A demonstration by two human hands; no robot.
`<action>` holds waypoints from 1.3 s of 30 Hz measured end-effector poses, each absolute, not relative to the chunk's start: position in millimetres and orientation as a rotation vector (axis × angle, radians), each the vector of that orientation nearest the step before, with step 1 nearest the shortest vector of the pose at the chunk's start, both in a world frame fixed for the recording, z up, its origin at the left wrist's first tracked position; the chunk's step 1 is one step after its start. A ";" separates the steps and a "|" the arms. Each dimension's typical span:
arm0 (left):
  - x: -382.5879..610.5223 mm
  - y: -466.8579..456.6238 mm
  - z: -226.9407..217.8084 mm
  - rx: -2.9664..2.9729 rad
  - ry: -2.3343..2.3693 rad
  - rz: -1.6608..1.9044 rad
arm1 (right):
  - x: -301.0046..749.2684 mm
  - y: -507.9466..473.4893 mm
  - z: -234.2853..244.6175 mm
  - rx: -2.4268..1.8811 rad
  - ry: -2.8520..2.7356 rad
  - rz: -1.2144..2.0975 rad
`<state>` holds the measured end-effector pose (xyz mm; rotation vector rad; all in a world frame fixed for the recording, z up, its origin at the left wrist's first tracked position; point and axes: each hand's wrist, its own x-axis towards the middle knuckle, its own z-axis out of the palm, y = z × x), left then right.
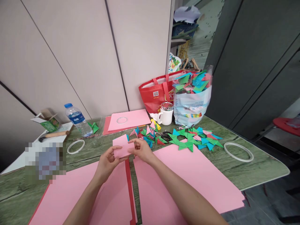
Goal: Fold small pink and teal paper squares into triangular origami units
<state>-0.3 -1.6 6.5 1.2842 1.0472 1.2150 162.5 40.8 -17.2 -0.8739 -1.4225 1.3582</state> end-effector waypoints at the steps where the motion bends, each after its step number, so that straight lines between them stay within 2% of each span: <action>1: -3.5 -0.7 8.6 1.281 1.042 1.231 | 164.7 42.8 -17.0 -0.881 -1.409 1.344; 7: -19.7 4.2 14.9 1.201 1.113 1.474 | 171.5 50.6 -17.0 -0.913 -1.246 1.204; 14: -2.9 0.8 5.3 1.099 1.106 1.324 | 151.1 30.7 -20.6 -0.778 -1.534 0.941; 24: -6.8 4.8 -0.1 1.318 1.257 1.333 | 147.0 23.1 -21.6 -0.739 -1.564 1.137; 30: -5.1 0.6 5.5 1.424 1.290 1.340 | 146.9 26.2 -23.2 -0.731 -1.414 1.382; 39: -12.0 2.1 3.8 1.629 1.291 1.230 | 149.0 33.4 -25.3 -0.786 -1.143 1.463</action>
